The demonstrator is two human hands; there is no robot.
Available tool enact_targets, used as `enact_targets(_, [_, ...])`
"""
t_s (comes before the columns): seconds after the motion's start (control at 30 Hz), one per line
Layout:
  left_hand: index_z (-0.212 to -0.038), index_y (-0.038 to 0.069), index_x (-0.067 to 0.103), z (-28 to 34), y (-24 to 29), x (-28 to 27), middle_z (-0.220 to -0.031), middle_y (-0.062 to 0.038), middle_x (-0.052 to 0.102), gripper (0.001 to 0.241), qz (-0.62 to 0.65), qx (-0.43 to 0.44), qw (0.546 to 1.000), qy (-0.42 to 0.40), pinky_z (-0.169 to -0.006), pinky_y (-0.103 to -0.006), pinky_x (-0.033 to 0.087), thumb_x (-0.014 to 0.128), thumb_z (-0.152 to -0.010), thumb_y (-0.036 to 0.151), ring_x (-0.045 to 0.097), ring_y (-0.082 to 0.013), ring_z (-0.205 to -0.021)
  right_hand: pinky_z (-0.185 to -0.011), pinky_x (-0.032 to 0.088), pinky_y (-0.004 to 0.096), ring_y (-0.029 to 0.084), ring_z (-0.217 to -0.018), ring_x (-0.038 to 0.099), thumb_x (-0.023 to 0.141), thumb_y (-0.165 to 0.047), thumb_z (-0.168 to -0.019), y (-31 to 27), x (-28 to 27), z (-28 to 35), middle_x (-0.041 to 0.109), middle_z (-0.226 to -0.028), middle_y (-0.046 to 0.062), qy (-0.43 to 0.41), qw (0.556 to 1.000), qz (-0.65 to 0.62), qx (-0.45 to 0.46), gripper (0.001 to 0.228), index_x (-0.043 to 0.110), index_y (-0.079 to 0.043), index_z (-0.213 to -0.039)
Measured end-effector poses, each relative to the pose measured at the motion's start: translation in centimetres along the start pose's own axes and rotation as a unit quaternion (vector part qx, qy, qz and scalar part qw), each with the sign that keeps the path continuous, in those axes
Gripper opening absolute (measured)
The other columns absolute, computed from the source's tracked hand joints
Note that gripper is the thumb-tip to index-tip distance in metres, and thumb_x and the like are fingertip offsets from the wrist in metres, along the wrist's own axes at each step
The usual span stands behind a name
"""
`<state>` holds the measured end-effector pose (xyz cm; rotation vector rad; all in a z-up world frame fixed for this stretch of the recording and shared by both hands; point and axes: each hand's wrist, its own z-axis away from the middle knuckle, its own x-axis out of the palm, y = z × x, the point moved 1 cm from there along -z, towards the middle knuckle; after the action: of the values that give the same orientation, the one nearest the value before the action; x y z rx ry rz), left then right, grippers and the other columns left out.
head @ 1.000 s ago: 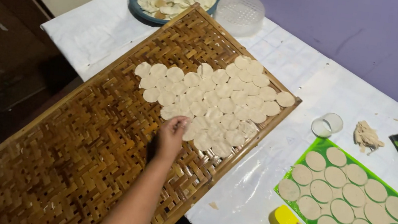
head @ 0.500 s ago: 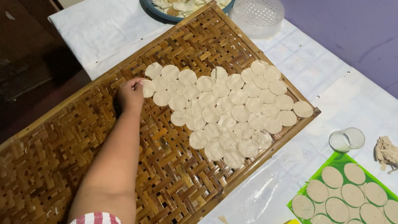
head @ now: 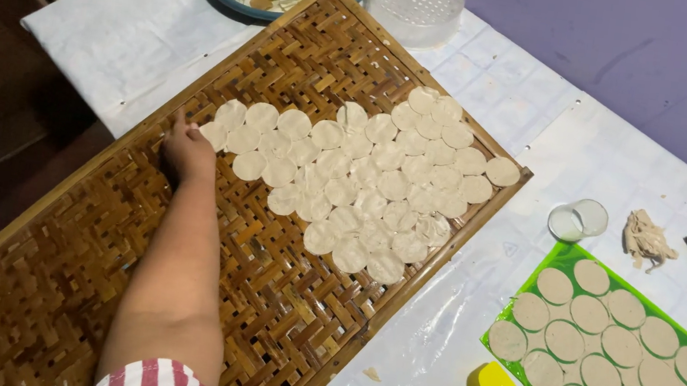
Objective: Picking up thin dough circles from a plastic sheet and arranging them onto a large woven tray.
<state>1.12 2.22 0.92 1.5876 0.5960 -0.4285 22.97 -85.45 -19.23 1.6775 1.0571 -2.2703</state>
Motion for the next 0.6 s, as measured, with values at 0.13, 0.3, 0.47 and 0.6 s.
enact_targets(0.13, [-0.151,0.013,0.051,5.4,4.2,-2.0,-0.146,-0.018,0.047,0.05,-0.08,0.114,0.99,0.039,-0.106,-0.0539,0.037,0.065,-0.103,0.019,0.043,-0.0407,-0.13,-0.051,0.054,0.028,0.011,-0.044,0.062,0.07,-0.001,-0.072,-10.1,-6.2,2.5,0.072,-0.062,-0.006,0.053,0.994,-0.049,-0.088,0.062,0.07,-0.031,-0.127])
enact_targets(0.3, [-0.149,0.007,0.052,18.8,9.6,-2.1,-0.157,-0.018,0.038,0.043,0.016,0.317,0.944,-0.096,-0.112,-0.0514,0.043,0.062,-0.108,0.016,0.04,-0.0394,-0.142,-0.077,0.056,0.036,0.019,-0.081,0.067,0.07,-0.017,-0.089,-22.6,-15.5,5.6,0.066,-0.088,0.004,0.173,0.969,-0.006,0.177,0.048,0.071,-0.04,-0.13])
enact_targets(0.47, [-0.144,0.007,0.05,36.5,15.0,-4.9,-0.158,-0.021,0.037,0.045,0.113,0.339,0.879,-0.317,-0.103,-0.0403,0.054,0.057,-0.1,0.01,0.052,-0.033,-0.134,-0.076,0.056,0.039,0.024,-0.085,0.068,0.066,-0.028,-0.096,-19.7,-19.8,6.7,0.067,-0.096,0.005,0.197,0.931,0.006,0.308,0.036,0.073,-0.042,-0.128])
enact_targets(0.6, [-0.133,0.007,0.063,46.1,13.6,-5.6,-0.15,-0.022,0.044,0.037,0.039,0.507,0.779,-0.367,-0.114,-0.0507,0.042,0.06,-0.096,0.008,0.035,-0.0463,-0.147,-0.074,0.054,0.044,0.027,-0.087,0.068,0.066,-0.036,-0.099,-15.9,-21.6,7.8,0.066,-0.102,0.006,0.216,0.884,0.044,0.412,0.031,0.073,-0.044,-0.128])
